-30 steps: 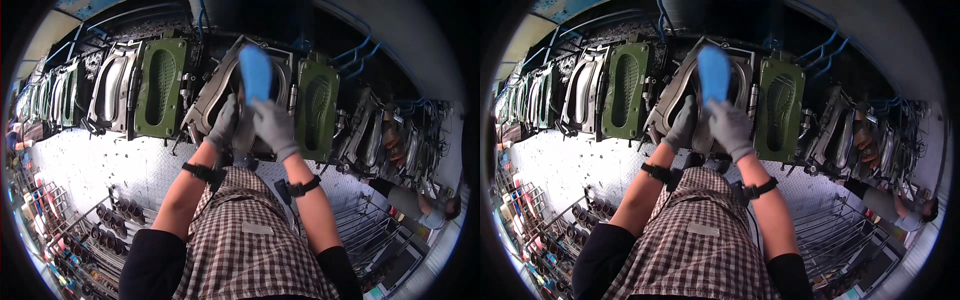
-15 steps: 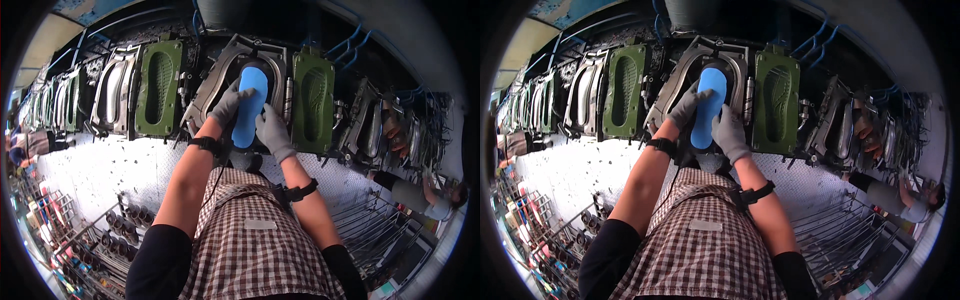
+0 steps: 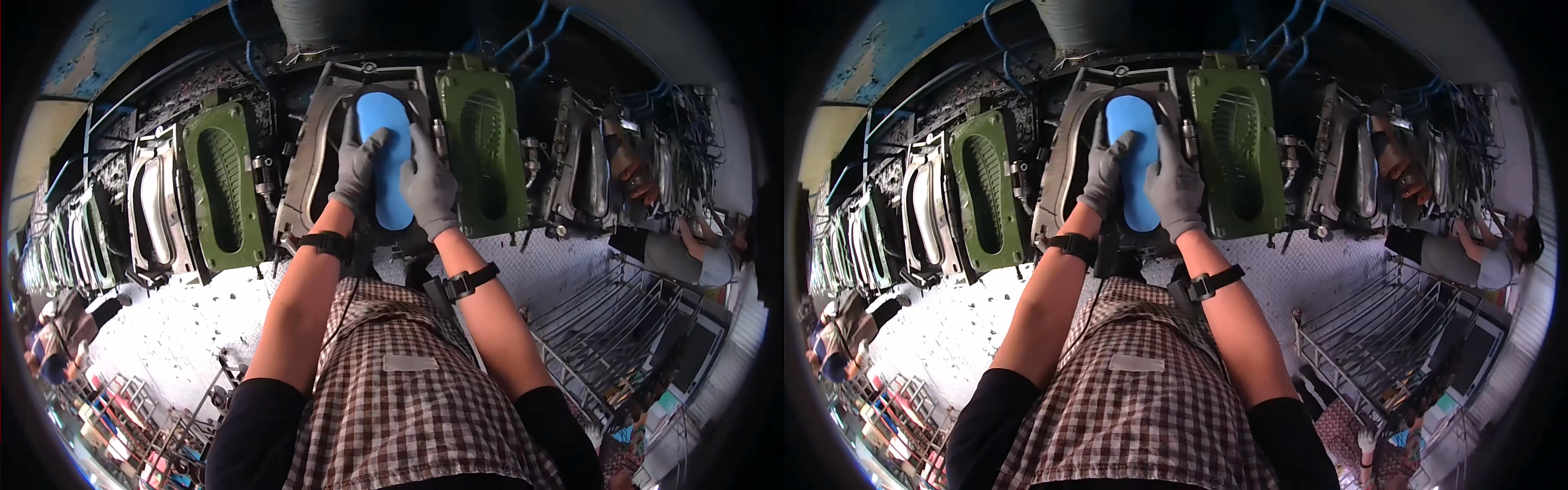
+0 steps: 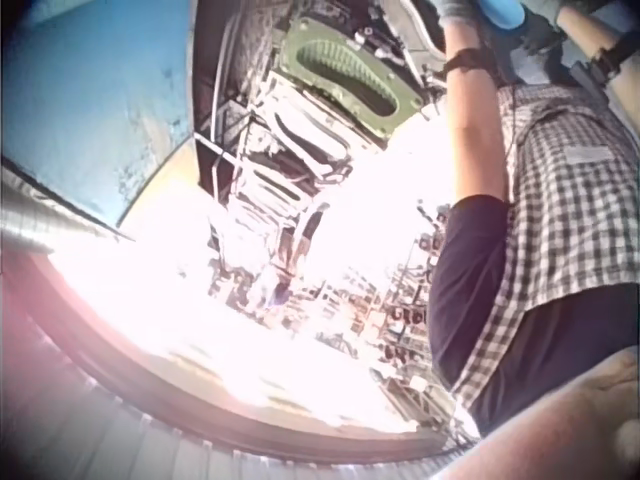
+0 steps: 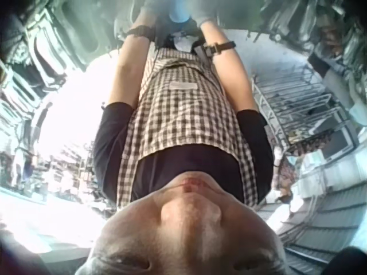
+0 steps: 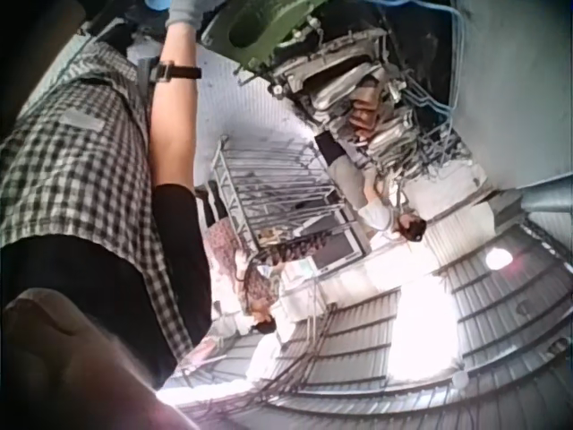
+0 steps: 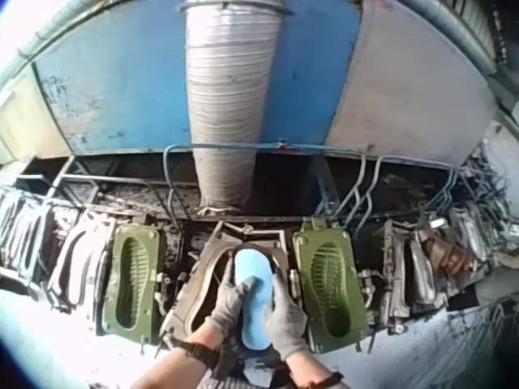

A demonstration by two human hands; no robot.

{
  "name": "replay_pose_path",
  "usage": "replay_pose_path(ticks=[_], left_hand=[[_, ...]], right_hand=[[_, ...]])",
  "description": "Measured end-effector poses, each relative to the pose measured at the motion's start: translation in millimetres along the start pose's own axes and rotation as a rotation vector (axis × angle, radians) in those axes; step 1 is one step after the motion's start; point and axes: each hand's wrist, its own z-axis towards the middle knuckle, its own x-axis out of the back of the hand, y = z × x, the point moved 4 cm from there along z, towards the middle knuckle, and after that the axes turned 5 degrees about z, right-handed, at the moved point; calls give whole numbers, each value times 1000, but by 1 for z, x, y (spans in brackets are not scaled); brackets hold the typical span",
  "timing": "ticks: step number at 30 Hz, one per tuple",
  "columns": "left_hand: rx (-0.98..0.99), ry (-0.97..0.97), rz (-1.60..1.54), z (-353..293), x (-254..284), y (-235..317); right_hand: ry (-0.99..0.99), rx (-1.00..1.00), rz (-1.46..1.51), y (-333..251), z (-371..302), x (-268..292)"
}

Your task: Placing sandal uppers onto sole molding machines and organizing them on a storage rack.

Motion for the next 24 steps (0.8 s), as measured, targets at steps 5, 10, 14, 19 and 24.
replay_pose_path(ticks=[5, 10, 14, 19, 24], left_hand=[[96, 59, 294, -56, -26, 15], [-177, 140, 506, -90, 10, -19], [-460, 239, 743, -121, -63, 19], [-435, -265, 473, -140, -270, 2], [60, -273, 265, -90, -445, -118]], right_hand=[[-153, -168, 53, 31, -18, 25], [308, -252, 165, 136, -9, 161], [722, -347, -114, 255, 8, 322], [544, -635, -323, 378, 18, 392], [422, -687, 901, 374, 10, 385]])
